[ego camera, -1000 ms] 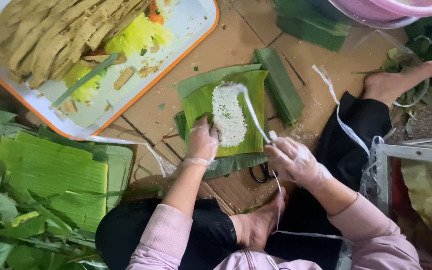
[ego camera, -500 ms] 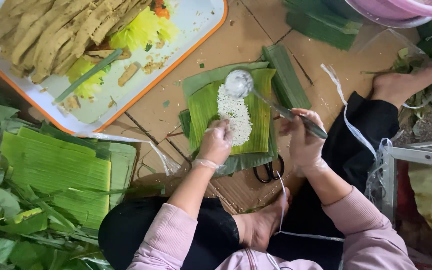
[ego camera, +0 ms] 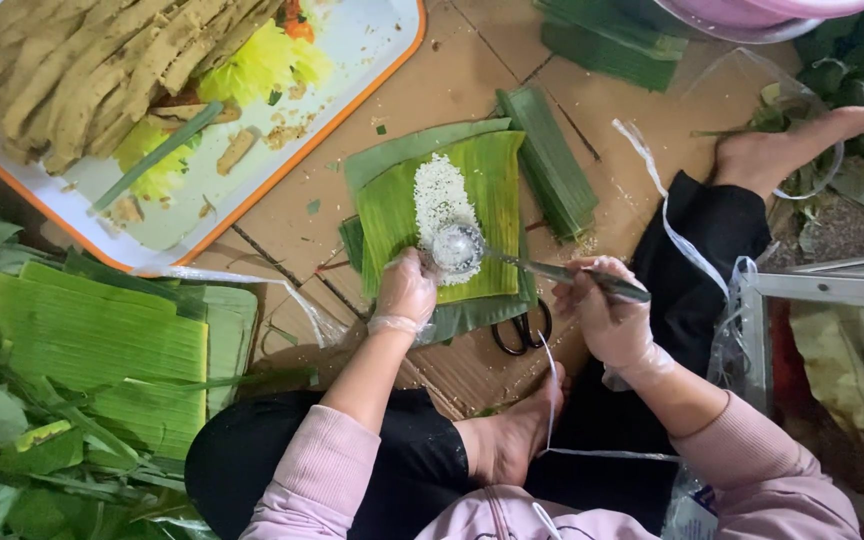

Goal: Preparing and wrapping rice and filling in banana leaves to make traditional rolls

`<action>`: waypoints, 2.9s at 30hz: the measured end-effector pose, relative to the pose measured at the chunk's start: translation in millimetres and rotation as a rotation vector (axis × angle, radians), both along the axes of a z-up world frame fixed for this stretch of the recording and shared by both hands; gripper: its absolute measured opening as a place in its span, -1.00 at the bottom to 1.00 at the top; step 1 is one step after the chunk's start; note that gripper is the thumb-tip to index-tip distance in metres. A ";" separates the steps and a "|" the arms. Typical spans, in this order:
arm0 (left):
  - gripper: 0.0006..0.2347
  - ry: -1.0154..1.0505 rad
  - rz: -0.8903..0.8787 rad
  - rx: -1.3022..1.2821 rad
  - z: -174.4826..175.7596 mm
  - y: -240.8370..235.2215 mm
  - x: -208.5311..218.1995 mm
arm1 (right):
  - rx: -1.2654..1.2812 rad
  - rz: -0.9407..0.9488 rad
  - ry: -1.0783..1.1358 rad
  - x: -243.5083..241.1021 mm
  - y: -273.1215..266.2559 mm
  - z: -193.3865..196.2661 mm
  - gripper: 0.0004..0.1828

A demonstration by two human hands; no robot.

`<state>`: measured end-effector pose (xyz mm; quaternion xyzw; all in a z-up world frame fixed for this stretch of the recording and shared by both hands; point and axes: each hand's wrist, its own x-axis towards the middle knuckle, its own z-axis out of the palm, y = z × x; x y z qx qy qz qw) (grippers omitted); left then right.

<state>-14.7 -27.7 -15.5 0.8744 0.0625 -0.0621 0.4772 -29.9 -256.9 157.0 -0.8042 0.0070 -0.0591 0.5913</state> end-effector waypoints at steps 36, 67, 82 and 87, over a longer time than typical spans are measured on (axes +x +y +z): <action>-0.82 0.419 -0.252 -0.010 9.4 4.8 3.6 | -0.621 0.266 -0.394 -9.8 30.6 45.6 -0.76; -0.80 0.488 -0.242 -0.044 26.7 14.6 13.1 | 0.060 -0.075 -0.026 60.1 13.2 -5.0 -0.84; -0.78 0.498 -0.267 -0.060 46.1 20.6 23.1 | 0.083 -0.034 -0.029 66.7 4.8 -11.3 -0.88; -0.79 0.353 -0.280 -0.070 68.6 16.7 15.9 | 0.101 -0.044 -0.033 78.3 6.7 4.1 -0.93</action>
